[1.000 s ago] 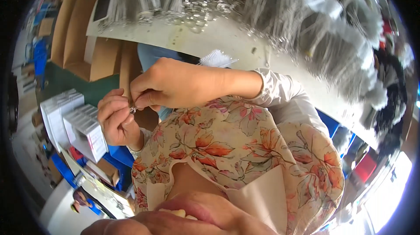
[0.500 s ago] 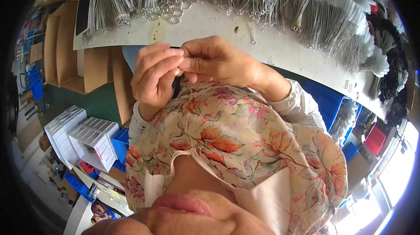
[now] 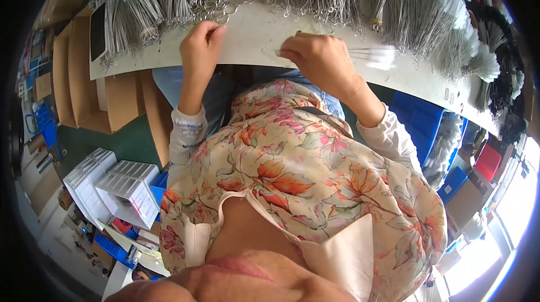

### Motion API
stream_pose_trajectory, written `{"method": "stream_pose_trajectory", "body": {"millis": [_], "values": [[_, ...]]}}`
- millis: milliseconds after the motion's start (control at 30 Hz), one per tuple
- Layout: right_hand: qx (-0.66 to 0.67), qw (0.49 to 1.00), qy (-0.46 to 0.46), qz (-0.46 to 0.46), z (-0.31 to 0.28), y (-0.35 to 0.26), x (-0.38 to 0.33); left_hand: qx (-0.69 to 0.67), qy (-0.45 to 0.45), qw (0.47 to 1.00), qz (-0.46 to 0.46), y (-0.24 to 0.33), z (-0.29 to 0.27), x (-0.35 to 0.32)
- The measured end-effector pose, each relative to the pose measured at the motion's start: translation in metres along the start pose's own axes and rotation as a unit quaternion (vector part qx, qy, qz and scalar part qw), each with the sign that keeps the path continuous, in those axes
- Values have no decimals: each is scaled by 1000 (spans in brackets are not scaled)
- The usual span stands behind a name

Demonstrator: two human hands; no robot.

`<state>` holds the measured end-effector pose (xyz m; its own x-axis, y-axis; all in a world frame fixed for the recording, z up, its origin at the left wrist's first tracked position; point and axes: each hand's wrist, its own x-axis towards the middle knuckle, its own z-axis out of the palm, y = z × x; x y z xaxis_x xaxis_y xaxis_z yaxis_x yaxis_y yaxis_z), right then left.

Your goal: Threading small wire brushes onto metal rings and organizing them in boxes.

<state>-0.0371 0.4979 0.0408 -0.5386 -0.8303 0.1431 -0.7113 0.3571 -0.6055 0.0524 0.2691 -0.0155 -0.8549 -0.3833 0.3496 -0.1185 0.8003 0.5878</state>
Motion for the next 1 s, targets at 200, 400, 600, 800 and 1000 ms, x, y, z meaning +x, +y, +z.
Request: {"method": "stream_pose_trajectory", "body": {"millis": [200, 400, 600, 800, 1000], "values": [[285, 956, 40, 58, -20, -41, 38, -636, -12, 748, -191, 60, -37, -2], [364, 926, 86, -60, -2, -60, 51, -700, 12, 686, -199, 78, -37, -6], [271, 939, 110, -180, 6, -56, 49, -422, 64, 904, -20, 68, -53, -6], [120, 938, 162, -281, 8, -54, 50, -553, -32, 828, -91, 70, -74, -8], [67, 949, 120, -284, 7, -58, 49, -438, -54, 896, -46, 70, -86, -7]]}}
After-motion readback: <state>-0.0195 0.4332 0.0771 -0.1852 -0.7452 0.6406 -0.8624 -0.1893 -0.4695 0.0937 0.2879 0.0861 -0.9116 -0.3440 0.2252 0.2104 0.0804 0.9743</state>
